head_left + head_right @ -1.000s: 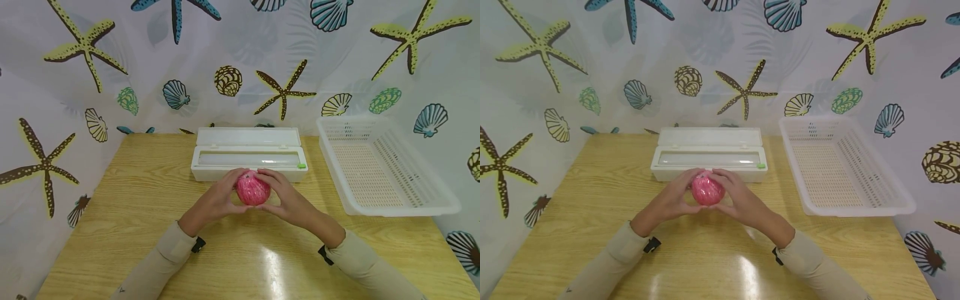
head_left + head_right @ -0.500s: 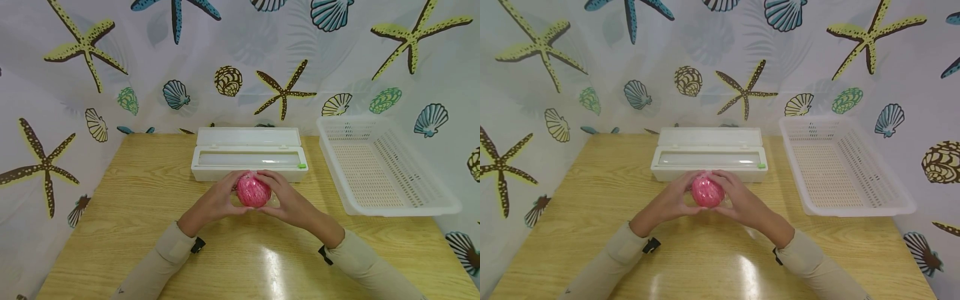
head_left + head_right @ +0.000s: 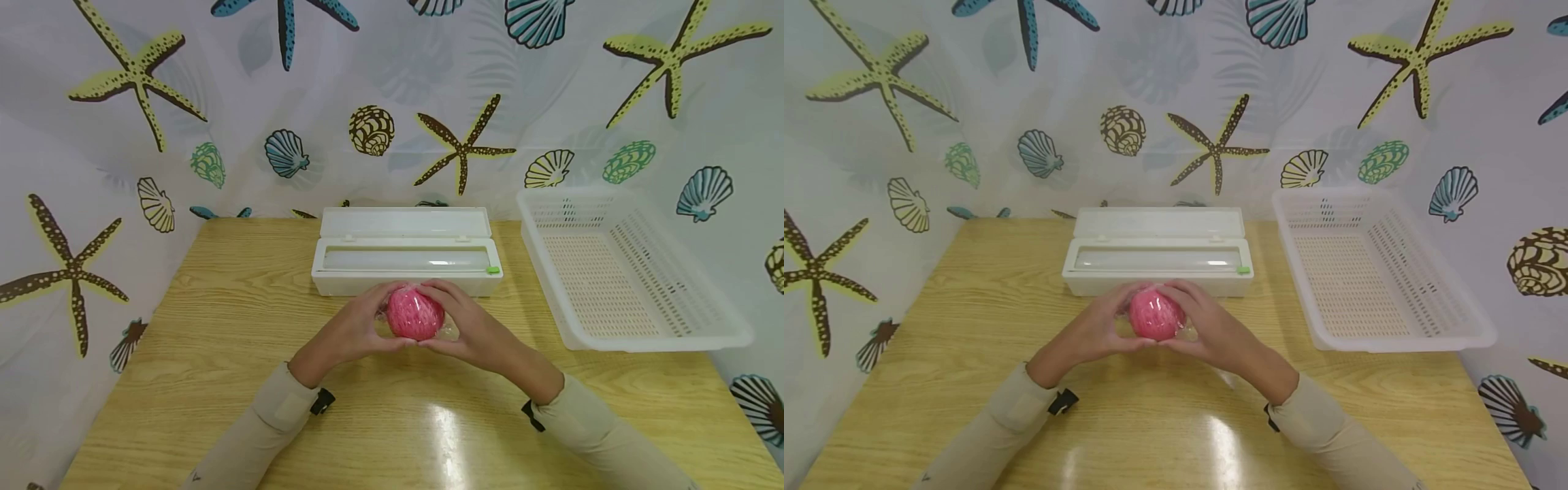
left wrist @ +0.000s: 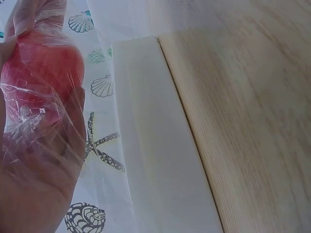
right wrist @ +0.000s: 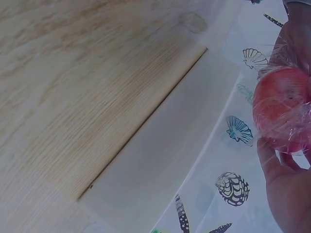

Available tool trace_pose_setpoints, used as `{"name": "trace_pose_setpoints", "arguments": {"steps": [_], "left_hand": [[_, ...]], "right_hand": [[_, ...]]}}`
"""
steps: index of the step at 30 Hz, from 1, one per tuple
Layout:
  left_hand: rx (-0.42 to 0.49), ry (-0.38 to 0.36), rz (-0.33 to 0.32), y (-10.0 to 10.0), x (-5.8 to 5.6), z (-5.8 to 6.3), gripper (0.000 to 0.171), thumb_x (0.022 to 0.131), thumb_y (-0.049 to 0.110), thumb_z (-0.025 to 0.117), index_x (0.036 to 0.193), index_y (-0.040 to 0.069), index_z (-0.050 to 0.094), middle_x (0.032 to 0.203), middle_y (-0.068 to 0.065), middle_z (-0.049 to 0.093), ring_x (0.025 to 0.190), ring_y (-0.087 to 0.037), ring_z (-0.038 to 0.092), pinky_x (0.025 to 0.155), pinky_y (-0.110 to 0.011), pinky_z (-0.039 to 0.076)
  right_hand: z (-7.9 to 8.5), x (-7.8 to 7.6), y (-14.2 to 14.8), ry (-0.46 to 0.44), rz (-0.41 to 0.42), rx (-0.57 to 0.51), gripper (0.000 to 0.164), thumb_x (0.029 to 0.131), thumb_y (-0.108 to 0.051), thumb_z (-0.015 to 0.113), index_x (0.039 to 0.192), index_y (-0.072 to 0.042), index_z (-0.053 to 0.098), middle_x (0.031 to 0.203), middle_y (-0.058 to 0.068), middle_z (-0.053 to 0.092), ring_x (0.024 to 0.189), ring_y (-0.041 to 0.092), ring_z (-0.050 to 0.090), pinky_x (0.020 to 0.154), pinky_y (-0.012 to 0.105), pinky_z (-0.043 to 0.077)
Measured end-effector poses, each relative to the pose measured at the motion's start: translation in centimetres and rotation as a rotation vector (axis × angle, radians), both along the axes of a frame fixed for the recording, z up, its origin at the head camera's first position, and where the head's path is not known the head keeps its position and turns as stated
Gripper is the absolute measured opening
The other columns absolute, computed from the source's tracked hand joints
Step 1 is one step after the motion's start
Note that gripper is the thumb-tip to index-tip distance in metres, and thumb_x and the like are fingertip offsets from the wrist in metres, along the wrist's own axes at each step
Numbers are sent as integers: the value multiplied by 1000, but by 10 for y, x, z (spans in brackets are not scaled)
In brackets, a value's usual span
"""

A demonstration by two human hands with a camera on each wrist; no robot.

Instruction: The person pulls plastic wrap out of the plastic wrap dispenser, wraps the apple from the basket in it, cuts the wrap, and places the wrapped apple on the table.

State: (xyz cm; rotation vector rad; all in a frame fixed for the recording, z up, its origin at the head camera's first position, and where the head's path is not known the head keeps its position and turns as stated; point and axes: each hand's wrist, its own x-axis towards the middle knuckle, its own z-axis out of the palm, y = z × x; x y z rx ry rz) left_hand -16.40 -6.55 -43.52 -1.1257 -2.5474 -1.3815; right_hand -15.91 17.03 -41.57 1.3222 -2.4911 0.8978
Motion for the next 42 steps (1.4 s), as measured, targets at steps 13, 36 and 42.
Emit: {"name": "trace_pose_setpoints", "arguments": {"steps": [13,36,42], "left_hand": [[-57,-17,54,-3,4,0,80,71,43,78,136,15,41,120,4,56,100,-6,55,84,-37,50],[-81,-105,121,-2,10,-7,77,76,58,66,138,25,35,131,9,47,122,-9,43,98,-38,40],[-132,-69,170,-2,12,-8,79,79,61,61,141,19,34,136,5,45,126,-12,40,100,-39,38]], "right_hand": [[-1,-4,0,-15,9,-19,74,78,-42,73,136,-9,41,132,7,42,117,19,46,91,34,47],[-10,-6,-2,-243,1,-157,71,74,-32,78,132,-11,43,123,3,47,108,16,49,85,29,49],[-12,-5,-3,-323,-50,-171,70,73,-33,79,130,-13,44,122,1,47,108,15,49,87,28,49]]}}
